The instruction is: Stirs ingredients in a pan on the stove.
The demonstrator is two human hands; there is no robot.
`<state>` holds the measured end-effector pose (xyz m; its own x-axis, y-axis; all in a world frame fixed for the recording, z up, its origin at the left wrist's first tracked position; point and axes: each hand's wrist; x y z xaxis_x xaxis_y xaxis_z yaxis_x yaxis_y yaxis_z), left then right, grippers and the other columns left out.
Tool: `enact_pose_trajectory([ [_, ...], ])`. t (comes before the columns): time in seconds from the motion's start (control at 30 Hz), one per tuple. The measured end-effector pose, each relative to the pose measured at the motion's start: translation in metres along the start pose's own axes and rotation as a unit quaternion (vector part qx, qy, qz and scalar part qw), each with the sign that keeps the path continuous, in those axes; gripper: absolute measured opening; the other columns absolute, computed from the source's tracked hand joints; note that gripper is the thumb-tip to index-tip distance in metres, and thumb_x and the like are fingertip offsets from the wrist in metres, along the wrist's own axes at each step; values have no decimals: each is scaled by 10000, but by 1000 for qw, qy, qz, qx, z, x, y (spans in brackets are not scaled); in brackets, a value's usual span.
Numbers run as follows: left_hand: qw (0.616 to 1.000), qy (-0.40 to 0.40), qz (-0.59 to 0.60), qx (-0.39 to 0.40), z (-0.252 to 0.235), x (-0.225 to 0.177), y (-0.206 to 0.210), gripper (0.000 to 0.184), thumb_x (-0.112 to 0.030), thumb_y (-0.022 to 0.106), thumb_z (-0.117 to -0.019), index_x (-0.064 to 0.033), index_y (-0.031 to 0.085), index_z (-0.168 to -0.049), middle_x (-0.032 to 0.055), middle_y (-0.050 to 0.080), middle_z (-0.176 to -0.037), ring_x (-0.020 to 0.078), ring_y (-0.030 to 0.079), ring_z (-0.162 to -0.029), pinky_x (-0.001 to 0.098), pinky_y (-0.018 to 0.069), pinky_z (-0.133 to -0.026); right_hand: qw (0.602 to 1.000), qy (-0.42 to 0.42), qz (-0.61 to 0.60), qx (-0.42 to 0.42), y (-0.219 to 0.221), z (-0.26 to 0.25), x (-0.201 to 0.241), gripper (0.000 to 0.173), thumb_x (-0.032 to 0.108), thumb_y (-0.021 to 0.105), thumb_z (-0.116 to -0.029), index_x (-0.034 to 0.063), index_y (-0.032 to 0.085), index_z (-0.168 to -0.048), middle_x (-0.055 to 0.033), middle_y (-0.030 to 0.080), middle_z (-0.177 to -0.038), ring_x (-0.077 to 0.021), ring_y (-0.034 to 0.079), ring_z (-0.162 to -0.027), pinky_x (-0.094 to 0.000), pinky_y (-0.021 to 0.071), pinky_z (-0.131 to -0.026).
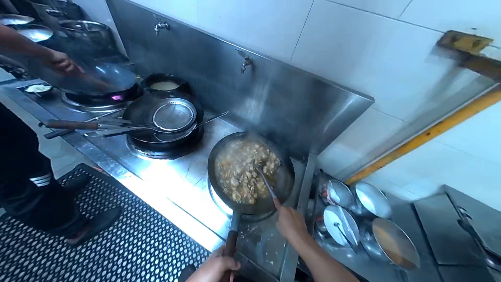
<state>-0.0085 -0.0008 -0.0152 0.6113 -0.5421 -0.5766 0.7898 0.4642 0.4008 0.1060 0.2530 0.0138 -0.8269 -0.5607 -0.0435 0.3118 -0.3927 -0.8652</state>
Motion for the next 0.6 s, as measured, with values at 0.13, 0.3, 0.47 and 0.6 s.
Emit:
enact_pose_trajectory([
  [0.13,1000,8,14,-6,0,4,1,510,-119,651,-912,-90,456,-1382,51,578,-735,142,563,-540,280,485,-466,985,-36,-166,6,2,-15,-11,667,228,545,-1011,334,318,-1629,-134,686,-1279,-312,693,-1085,-542,554,-938],
  [0.3,999,22,32,1,0,8,1,494,-132,652,-922,-88,459,-1375,45,578,-722,140,569,-547,281,491,-477,846,-61,-522,91,-9,14,-28,652,178,581,-1036,208,314,-1630,-70,574,-817,-139,499,-512,-299,459,-461],
  [0.47,1000,21,21,8,0,7,-3,532,-161,679,-914,-80,452,-1389,55,600,-754,147,590,-584,291,511,-514,770,-73,-627,92,-27,54,-62,605,185,545,-1039,203,353,-1612,-52,546,-738,-133,481,-476,-280,438,-408],
  [0.6,1000,18,20,15,-2,6,-4,536,-150,687,-902,-77,453,-1378,62,608,-764,153,604,-598,298,529,-536,782,-100,-615,18,-30,55,-88,638,159,552,-1019,160,338,-1620,-57,555,-700,-141,481,-444,-297,445,-386],
])
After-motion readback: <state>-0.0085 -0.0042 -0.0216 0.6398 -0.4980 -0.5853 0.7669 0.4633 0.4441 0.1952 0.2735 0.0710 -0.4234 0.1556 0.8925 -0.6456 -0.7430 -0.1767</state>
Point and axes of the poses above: each hand's wrist, its own z-axis away from the middle knuckle, its own y-axis out of the palm, x = y × z
